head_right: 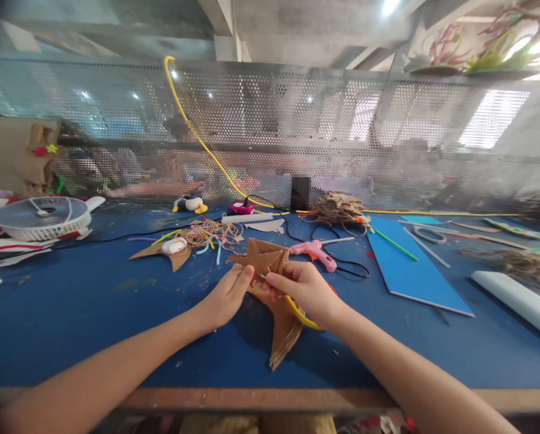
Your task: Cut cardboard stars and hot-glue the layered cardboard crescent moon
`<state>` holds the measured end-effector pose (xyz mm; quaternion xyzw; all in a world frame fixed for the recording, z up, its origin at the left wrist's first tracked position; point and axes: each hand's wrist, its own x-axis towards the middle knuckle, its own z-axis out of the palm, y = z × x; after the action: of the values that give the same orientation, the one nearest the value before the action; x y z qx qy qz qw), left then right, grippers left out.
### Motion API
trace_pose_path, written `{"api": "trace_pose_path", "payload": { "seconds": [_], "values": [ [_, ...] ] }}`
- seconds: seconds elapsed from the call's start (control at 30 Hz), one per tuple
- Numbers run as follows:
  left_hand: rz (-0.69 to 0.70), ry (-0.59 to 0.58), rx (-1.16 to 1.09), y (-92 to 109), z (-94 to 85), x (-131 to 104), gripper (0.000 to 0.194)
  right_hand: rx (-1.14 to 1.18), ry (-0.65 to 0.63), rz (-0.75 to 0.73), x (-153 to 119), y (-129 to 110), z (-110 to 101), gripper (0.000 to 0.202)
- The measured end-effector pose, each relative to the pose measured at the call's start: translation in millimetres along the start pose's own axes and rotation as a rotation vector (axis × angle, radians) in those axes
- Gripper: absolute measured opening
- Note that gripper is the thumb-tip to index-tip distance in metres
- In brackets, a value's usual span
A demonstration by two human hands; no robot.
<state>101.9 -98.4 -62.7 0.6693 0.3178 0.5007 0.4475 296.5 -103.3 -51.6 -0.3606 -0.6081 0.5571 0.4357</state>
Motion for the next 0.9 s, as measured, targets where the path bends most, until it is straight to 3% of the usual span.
{"api": "trace_pose_path", "payload": {
  "seconds": [0.27,0.43,0.63,0.9],
  "values": [
    [0.063,-0.089,0.196,3.0,-2.1,0.4,0.036,0.084,0.049,0.02,-1.2,0.6,6.9,0.038],
    [0.055,-0.139,0.095,5.5,-0.8,4.4,0.041,0.058,0.062,-0.004,-1.9,0.0,9.6,0.041],
    [-0.03,-0.286,-0.022,1.5,0.0,8.4,0.056,-0.019,0.046,0.029,-1.6,3.5,8.1,0.045],
    [0.091,-0.22,0.242,2.6,-6.0,9.3,0.056,-0.046,0.094,0.048,-2.1,-0.9,3.2,0.048]
  ]
}}
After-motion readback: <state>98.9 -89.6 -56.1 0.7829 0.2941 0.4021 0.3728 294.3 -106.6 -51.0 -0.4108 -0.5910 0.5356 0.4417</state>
